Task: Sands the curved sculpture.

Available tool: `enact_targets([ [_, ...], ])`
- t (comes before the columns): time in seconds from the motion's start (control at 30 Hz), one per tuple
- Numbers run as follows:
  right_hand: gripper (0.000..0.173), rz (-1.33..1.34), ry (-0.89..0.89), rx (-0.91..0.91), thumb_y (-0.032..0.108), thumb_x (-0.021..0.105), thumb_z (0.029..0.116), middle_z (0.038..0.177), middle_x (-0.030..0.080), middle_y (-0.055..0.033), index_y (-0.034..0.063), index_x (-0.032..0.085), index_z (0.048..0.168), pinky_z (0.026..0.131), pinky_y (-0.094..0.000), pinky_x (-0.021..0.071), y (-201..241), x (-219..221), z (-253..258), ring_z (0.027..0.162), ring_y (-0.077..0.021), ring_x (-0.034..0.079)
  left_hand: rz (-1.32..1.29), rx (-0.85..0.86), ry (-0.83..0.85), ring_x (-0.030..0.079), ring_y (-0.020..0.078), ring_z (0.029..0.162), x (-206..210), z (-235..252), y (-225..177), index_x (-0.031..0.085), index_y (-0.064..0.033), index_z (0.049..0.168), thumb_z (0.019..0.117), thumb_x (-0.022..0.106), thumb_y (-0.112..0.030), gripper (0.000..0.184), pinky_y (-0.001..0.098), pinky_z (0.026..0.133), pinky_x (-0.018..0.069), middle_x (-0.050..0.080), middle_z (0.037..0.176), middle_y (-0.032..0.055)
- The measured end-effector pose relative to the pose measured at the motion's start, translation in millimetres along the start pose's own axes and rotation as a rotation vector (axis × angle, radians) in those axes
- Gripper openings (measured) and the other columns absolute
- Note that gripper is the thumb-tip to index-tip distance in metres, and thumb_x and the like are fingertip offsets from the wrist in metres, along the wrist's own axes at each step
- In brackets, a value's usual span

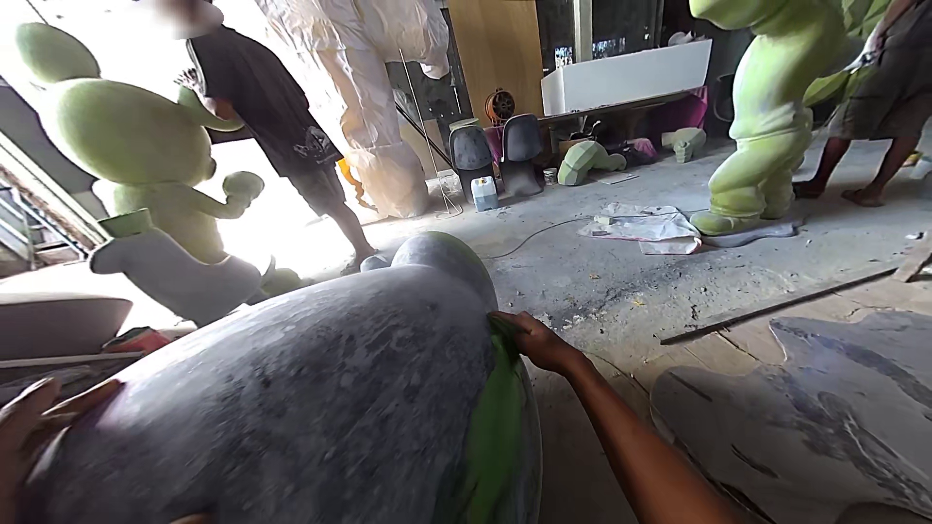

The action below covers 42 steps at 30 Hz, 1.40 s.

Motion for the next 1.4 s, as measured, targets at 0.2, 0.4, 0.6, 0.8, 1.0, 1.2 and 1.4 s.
enact_targets([
  [0.2, 0.054, -0.019, -0.004, 0.005, 0.008, 0.046, 0.1023, 0.126, 0.056, -0.0145, 0.0327, 0.053, 0.151, 0.088, -0.048, 0.0538, 21, 3, -13, 0.106, -0.0253, 0.059, 0.186, -0.164, -0.093, 0.038, 0.044, 0.145, 10, 14, 7, 0.023, 0.0057, 0.158, 0.0672, 0.078, -0.071, 0.131, 0.0573, 0.119, 0.0289, 0.039, 0.156, 0.0295],
  [0.4, 0.051, -0.091, -0.027, -0.019, 0.011, 0.046, 0.1045, 0.122, 0.057, -0.0138, 0.032, 0.053, 0.151, 0.089, -0.0473, 0.0531, 52, 7, -33, 0.105, -0.0244, 0.059, 0.331, -0.307, -0.216, 0.046, 0.0454, 0.138, 29, 28, 12, 0.025, -0.0135, 0.161, 0.051, 0.06, -0.099, 0.144, 0.0731, 0.108, 0.031, 0.05, 0.149, 0.0219],
  [0.6, 0.054, -0.181, -0.093, -0.055, 0.007, 0.044, 0.1033, 0.118, 0.055, -0.0106, 0.0319, 0.053, 0.151, 0.087, -0.0439, 0.0527, 84, 18, -62, 0.101, -0.0211, 0.057, 0.363, -0.395, -0.221, 0.046, 0.0469, 0.138, 41, 54, -4, 0.025, -0.0066, 0.16, 0.0498, 0.057, -0.102, 0.149, 0.077, 0.106, 0.0294, 0.05, 0.148, 0.024],
  [0.8, 0.061, -0.268, -0.19, -0.085, 0.008, 0.047, 0.0962, 0.123, 0.057, -0.0072, 0.0365, 0.052, 0.15, 0.095, -0.0426, 0.0534, 111, 54, -100, 0.112, -0.0183, 0.057, 0.352, -0.469, -0.208, 0.043, 0.0458, 0.14, 47, 81, -6, 0.022, -0.0036, 0.16, 0.0473, 0.054, -0.105, 0.155, 0.0785, 0.107, 0.0261, 0.047, 0.151, 0.025],
  [1.0, 0.063, -0.425, -0.416, -0.149, 0.011, 0.051, 0.0894, 0.127, 0.059, -0.0074, 0.0341, 0.057, 0.147, 0.095, -0.0411, 0.0543, 141, 116, -137, 0.118, -0.0207, 0.057, 0.338, -0.509, -0.208, 0.042, 0.0453, 0.142, 51, 102, -7, 0.024, -0.0012, 0.159, 0.0464, 0.054, -0.105, 0.156, 0.0801, 0.107, 0.0238, 0.048, 0.151, 0.024],
  [1.2, 0.076, -0.608, -0.506, -0.032, 0.01, 0.058, 0.0766, 0.132, 0.06, -0.0121, 0.0359, 0.057, 0.148, 0.073, -0.0413, 0.0582, 175, 184, -167, 0.112, -0.029, 0.061, 0.312, -0.518, -0.186, 0.039, 0.0451, 0.144, 52, 108, -12, 0.025, 0.0, 0.158, 0.0499, 0.058, -0.102, 0.152, 0.0803, 0.108, 0.0215, 0.045, 0.153, 0.0241],
  [1.4, 0.076, -0.696, -0.466, -0.016, 0.009, 0.065, 0.0792, 0.132, 0.06, -0.015, 0.037, 0.055, 0.149, 0.082, -0.0395, 0.058, 190, 238, -194, 0.114, -0.0299, 0.061, 0.321, -0.518, -0.186, 0.041, 0.042, 0.144, 49, 109, -8, 0.026, -0.0028, 0.159, 0.0471, 0.054, -0.105, 0.154, 0.0794, 0.11, 0.0213, 0.046, 0.154, 0.0211],
])
Point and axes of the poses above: each hand's wrist, its own z-axis towards the middle knuckle, its own x-axis out of the palm, y = z × x, the point moved 2 cm from there along z, towards the middle knuckle
